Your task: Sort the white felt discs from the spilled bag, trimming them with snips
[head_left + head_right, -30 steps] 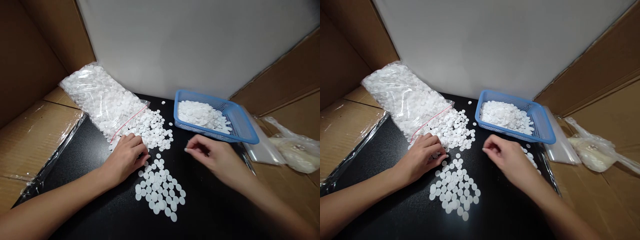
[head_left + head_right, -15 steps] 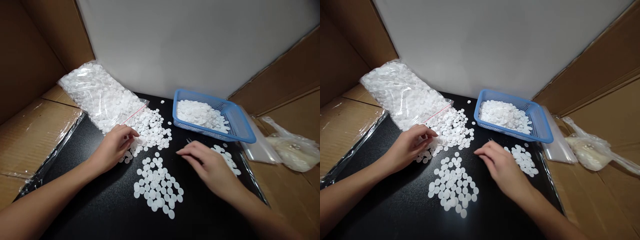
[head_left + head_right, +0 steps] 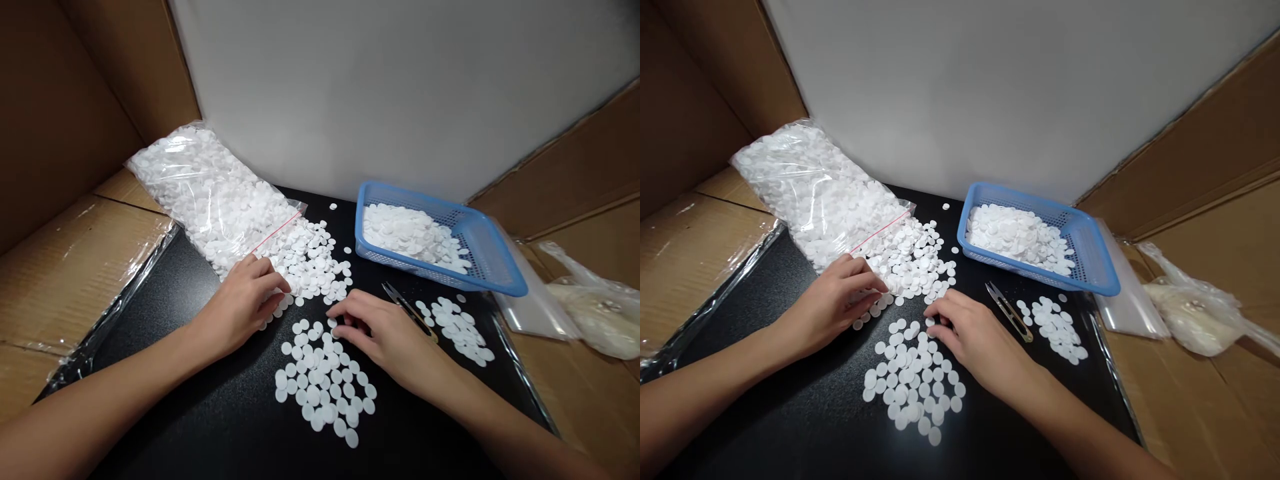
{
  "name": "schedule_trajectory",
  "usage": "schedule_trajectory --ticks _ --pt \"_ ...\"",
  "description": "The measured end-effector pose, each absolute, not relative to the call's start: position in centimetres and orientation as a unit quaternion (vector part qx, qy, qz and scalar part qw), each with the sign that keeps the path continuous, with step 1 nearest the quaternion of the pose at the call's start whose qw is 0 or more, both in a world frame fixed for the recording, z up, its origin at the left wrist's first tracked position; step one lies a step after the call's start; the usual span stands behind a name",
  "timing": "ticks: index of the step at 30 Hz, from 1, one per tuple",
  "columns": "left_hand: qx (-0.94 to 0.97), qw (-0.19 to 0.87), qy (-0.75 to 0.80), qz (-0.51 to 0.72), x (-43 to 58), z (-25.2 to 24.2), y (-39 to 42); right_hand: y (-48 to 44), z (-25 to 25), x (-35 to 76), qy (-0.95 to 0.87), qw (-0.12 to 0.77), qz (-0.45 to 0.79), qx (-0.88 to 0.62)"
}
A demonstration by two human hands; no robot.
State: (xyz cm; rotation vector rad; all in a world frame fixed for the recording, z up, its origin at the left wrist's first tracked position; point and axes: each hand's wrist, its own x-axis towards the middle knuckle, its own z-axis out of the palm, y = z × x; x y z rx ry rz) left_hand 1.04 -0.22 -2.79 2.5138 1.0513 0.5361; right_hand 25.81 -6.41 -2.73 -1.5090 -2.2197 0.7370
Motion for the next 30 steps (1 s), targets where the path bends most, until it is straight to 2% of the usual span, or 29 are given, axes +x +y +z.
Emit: schedule_trajectory --ticks 4,9,17,21,24,27,30 --pt "0.919 0.109 0.346 0.152 2.1 -3.4 -0.8 -5.8 -3.4 26.1 -0.781 0.229 0.189 -0.549" --pt "0.934 0.038 0.332 0.128 2.8 -3.6 -1.1 -4.9 -4.1 25.8 -0.814 0.208 0.124 -0.527" --pt "0.919 0.123 0.352 0.125 2.6 -3.3 -1.4 -4.7 -3.9 25.6 -0.897 0.118 -0.092 -0.417" --pt "0.916 0.16 0.341 0.136 2.5 -3.2 -1.8 -4.1 -3.8 25.2 -0.91 0.091 -0.132 -0.383" --pt "0.916 0.165 0.333 0.15 2.7 -3.4 -1.8 -4.0 -3.7 24.8 -0.887 0.138 -0.034 -0.44" --pt "0.927 0.103 0.329 0.15 3.2 -3.8 -1.3 -4.4 -3.3 24.6 -0.808 0.197 0.187 -0.523" --pt "0.936 0.022 0.32 0.144 3.7 -4.2 -0.8 -4.6 -2.8 24.9 -0.729 0.173 0.326 -0.577"
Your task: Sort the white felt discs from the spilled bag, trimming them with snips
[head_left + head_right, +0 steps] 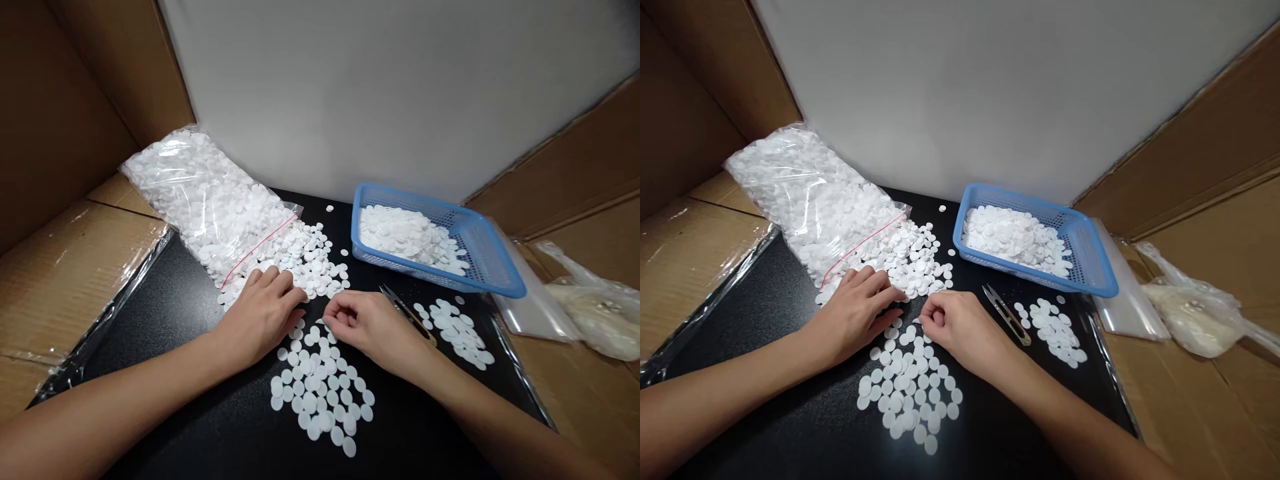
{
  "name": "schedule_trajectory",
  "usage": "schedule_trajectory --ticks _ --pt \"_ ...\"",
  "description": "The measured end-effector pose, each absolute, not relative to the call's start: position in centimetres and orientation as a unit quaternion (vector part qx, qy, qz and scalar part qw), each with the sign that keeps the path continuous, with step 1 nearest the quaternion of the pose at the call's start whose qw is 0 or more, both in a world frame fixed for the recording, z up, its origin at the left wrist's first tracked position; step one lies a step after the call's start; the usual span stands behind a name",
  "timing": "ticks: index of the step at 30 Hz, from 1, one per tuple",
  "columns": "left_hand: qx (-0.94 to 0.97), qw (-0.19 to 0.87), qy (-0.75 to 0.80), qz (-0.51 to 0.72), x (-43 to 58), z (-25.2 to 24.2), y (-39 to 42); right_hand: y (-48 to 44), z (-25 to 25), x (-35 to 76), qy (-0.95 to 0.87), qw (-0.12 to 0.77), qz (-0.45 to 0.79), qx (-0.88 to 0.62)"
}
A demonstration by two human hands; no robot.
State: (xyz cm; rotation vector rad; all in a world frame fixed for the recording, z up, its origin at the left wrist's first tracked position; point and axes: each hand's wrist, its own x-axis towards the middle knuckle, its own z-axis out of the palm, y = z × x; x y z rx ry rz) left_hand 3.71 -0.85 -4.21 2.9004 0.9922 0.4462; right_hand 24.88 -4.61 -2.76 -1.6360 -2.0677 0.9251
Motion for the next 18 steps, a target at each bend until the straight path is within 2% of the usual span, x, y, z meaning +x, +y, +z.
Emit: schedule_trajectory --ticks 2,5,8,13,15,18 --pt "0.938 0.0 0.316 0.145 3.9 -4.4 -0.7 -4.5 -2.6 25.3 -0.705 0.169 0.339 -0.599" --pt "0.938 0.004 0.312 0.153 4.0 -4.4 -0.7 -4.1 -3.0 25.9 -0.711 0.205 0.291 -0.607" --pt "0.94 0.03 0.301 0.16 3.8 -4.3 -0.8 -3.9 -3.8 26.0 -0.743 0.22 0.21 -0.596" --pt "0.94 0.093 0.281 0.172 3.3 -4.1 -1.1 -4.1 -4.4 26.1 -0.799 0.193 0.117 -0.557" --pt "0.936 0.114 0.281 0.179 3.0 -4.1 -1.2 -4.1 -4.1 26.2 -0.791 0.212 0.147 -0.555" --pt "0.932 0.121 0.29 0.179 2.8 -4.1 -1.1 -4.1 -3.3 26.1 -0.736 0.25 0.262 -0.572"
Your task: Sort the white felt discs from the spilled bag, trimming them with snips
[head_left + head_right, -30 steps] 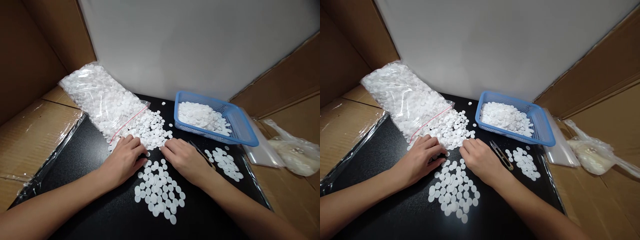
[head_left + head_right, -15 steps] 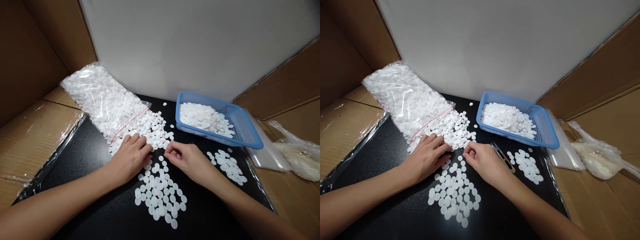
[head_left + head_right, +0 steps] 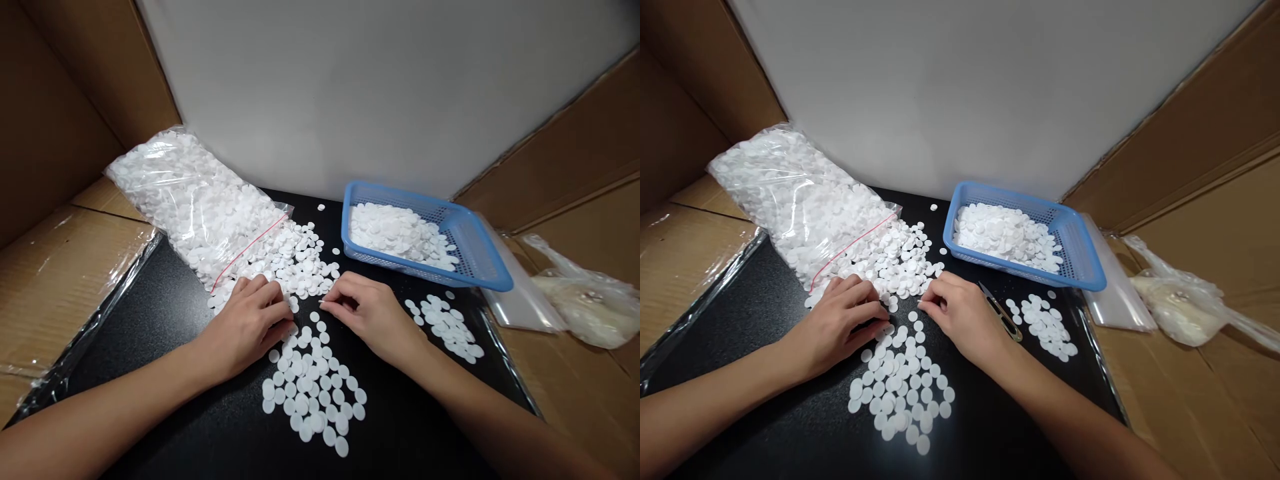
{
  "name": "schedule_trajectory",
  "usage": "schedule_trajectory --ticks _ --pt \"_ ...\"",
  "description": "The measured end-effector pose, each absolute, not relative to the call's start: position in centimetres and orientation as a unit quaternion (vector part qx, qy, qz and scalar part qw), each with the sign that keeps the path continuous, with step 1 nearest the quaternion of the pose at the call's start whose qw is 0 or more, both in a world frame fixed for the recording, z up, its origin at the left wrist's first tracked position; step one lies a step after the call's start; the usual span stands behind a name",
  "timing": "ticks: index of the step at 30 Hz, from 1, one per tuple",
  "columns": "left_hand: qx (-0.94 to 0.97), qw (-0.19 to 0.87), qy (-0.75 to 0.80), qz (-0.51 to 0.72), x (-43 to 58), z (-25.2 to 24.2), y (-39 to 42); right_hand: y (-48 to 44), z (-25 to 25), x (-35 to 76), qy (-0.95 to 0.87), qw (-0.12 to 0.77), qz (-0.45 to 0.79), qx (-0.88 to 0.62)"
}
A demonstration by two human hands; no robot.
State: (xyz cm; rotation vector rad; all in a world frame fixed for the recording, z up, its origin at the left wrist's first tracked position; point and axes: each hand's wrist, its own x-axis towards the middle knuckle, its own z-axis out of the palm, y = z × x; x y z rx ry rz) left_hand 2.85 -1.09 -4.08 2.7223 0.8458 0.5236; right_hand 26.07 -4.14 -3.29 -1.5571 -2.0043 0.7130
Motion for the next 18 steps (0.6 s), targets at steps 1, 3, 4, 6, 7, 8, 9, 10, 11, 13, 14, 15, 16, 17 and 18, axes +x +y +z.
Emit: schedule_trajectory --ticks 1,3,4,6,7,8,9,10,11,13,14,15,16,17,18 --pt "0.932 0.116 0.294 0.178 2.9 -4.1 -1.0 -4.1 -3.1 26.0 -0.713 0.256 0.303 -0.577" --pt "0.932 0.096 0.3 0.177 3.0 -4.1 -0.9 -4.1 -2.7 25.7 -0.675 0.259 0.366 -0.586" --pt "0.933 0.086 0.3 0.178 3.1 -4.1 -0.9 -4.0 -2.7 25.5 -0.661 0.259 0.384 -0.59" --pt "0.936 0.07 0.294 0.181 3.2 -4.1 -0.9 -4.0 -2.7 25.3 -0.646 0.253 0.404 -0.597" --pt "0.937 0.065 0.289 0.183 3.2 -4.1 -1.0 -4.0 -2.7 25.2 -0.642 0.247 0.411 -0.599" --pt "0.939 0.06 0.285 0.185 3.2 -4.2 -1.0 -4.0 -2.8 25.1 -0.638 0.241 0.417 -0.6" --pt "0.94 0.056 0.281 0.187 3.1 -4.2 -1.0 -4.0 -2.8 25.1 -0.637 0.234 0.422 -0.601" --pt "0.941 0.053 0.277 0.189 3.1 -4.2 -1.1 -4.0 -2.9 25.1 -0.637 0.229 0.422 -0.603" --pt "0.942 0.051 0.273 0.19 3.0 -4.2 -1.0 -4.0 -2.9 25.1 -0.639 0.226 0.418 -0.605" --pt "0.944 0.047 0.265 0.192 3.0 -4.2 -0.9 -3.9 -3.0 25.2 -0.645 0.223 0.4 -0.611" --pt "0.944 0.047 0.263 0.193 2.9 -4.2 -0.8 -3.9 -3.0 25.3 -0.649 0.222 0.391 -0.613" --pt "0.944 0.049 0.263 0.193 2.9 -4.3 -0.7 -3.8 -3.0 25.5 -0.653 0.221 0.382 -0.615" --pt "0.944 0.053 0.264 0.193 3.0 -4.3 -0.6 -3.8 -2.9 25.7 -0.657 0.221 0.373 -0.617" --pt "0.943 0.058 0.267 0.192 3.0 -4.3 -0.5 -3.7 -2.9 25.9 -0.66 0.221 0.365 -0.618" --pt "0.941 0.063 0.271 0.19 3.1 -4.3 -0.3 -3.7 -2.8 26.1 -0.665 0.222 0.359 -0.616"
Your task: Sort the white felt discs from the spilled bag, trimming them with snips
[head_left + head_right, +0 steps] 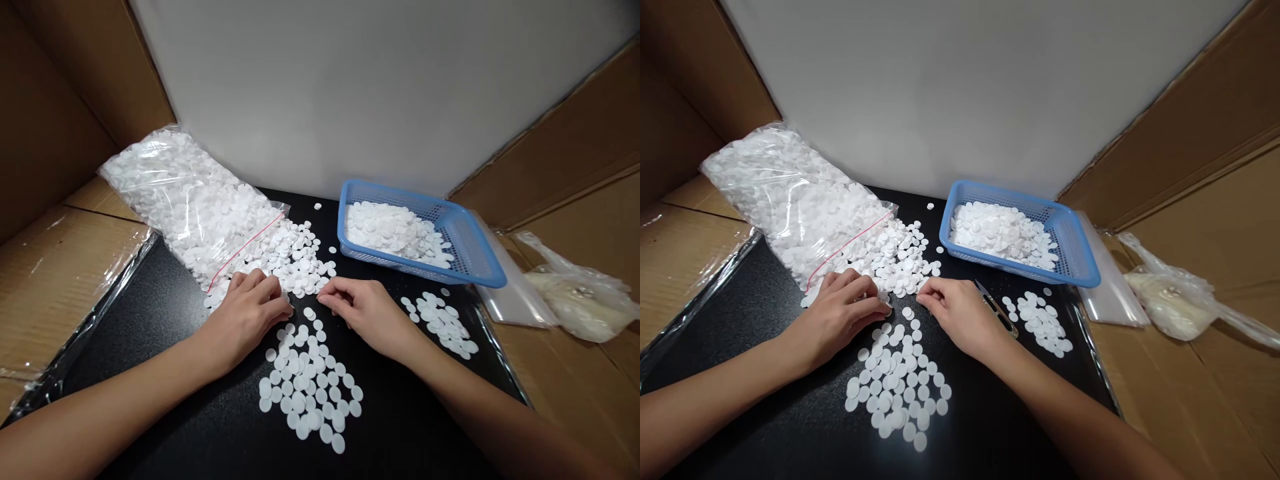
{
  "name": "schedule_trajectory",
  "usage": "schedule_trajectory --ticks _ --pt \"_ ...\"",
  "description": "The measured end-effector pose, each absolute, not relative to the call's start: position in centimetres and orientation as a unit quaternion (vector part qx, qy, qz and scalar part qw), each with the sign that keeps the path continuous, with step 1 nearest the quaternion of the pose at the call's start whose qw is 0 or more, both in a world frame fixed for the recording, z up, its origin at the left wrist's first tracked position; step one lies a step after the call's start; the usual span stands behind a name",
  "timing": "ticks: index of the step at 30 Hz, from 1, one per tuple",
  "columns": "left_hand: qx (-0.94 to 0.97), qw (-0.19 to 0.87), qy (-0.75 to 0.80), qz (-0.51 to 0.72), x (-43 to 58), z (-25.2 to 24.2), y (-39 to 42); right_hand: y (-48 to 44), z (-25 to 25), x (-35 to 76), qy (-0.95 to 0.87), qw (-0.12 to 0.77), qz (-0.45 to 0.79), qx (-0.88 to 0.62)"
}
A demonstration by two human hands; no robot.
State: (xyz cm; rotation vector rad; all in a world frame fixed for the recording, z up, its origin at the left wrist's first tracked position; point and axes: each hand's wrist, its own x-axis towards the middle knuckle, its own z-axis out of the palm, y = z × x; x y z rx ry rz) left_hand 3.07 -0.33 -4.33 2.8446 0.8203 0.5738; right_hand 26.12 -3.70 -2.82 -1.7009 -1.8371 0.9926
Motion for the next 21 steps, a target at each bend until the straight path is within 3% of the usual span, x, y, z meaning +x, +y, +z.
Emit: schedule_trajectory --ticks 5,10,17,21 --pt "0.942 0.044 0.274 0.188 3.3 -4.3 0.2 -4.1 -2.9 26.1 -0.713 0.208 0.355 -0.568" --pt "0.95 0.001 0.242 0.196 3.5 -4.0 0.0 -4.8 -3.7 24.5 -0.748 0.197 0.275 -0.571" --pt "0.906 0.202 0.338 0.157 3.7 -3.5 -1.6 -4.9 -2.1 25.3 -0.754 0.141 0.297 -0.569" --pt "0.898 0.21 0.355 0.152 3.5 -3.5 -1.5 -4.1 -1.4 27.5 -0.746 0.168 0.267 -0.586"
